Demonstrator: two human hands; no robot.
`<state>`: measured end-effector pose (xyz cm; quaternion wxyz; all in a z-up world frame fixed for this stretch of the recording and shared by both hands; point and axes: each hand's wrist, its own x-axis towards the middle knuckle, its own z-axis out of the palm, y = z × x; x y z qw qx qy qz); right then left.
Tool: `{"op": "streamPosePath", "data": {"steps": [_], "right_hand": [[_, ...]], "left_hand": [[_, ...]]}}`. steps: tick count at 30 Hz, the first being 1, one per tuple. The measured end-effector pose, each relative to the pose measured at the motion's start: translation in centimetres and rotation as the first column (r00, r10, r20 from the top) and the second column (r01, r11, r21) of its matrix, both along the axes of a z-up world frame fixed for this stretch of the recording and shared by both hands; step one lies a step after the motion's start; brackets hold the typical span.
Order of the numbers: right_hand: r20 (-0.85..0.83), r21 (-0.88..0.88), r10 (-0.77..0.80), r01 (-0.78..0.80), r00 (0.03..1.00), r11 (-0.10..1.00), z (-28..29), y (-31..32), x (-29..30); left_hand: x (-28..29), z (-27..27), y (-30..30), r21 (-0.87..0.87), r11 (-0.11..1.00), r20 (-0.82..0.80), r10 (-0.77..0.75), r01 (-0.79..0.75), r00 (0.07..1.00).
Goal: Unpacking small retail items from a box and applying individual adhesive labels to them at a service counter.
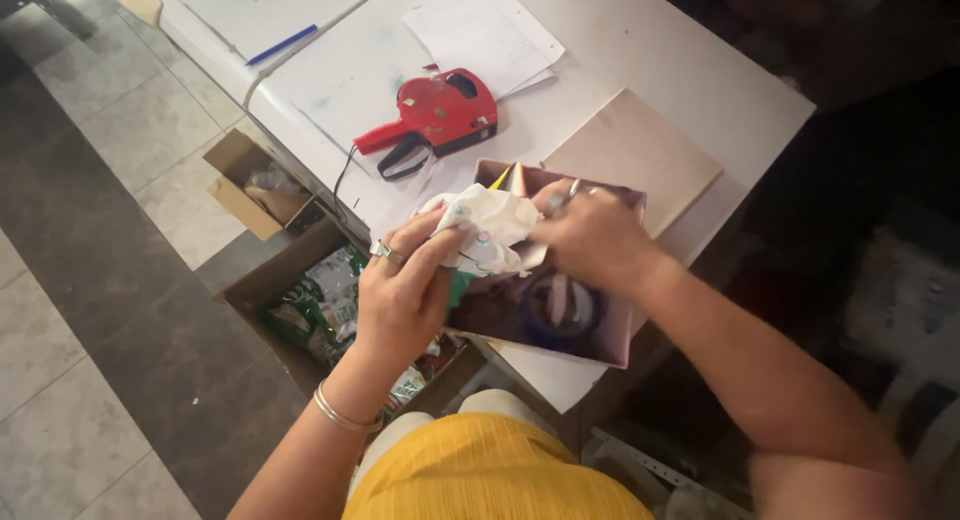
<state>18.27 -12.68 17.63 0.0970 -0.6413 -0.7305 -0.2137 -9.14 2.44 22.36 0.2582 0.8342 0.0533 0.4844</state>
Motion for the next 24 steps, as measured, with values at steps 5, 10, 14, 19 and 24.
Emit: {"op": "streamPosePath", "data": {"steps": [5,10,14,19,24], "right_hand": [[-0.232,-0.221,-0.298,0.248,0.926,0.943,0.3,0.3,0.9],[-0.280,-0.365,-0.474,0.364,0.835,0.857,0.4,0.3,1.4],[-0.248,-0.331,-0.398,0.309,0.883,0.892,-0.9,0.4,1.8],[-0.243,-0.046,-0.166,0.160,0.956,0.986,0.0,-0.1,0.6],[-0.249,-0.028,-0.213,0.213,0.945,0.977,-1.5,-0.7,1.0]], "left_hand": [[-0.3,-0.2,0.6,-0.031,0.999,-0.057,0.012,-0.014,0.998],[0.0,1.5,-0.4,-0.025,0.997,-0.254,0.065,-0.074,0.965],[2.3,2.7,-0.6,0.229,0.965,-0.340,0.204,-0.130,0.918],[8.3,-1.9,-0.8,0.533,0.830,-0.371,0.407,-0.167,0.835],[11.9,-7.7,-0.3,0.615,0.769,-0.324,0.447,-0.174,0.834]]}}
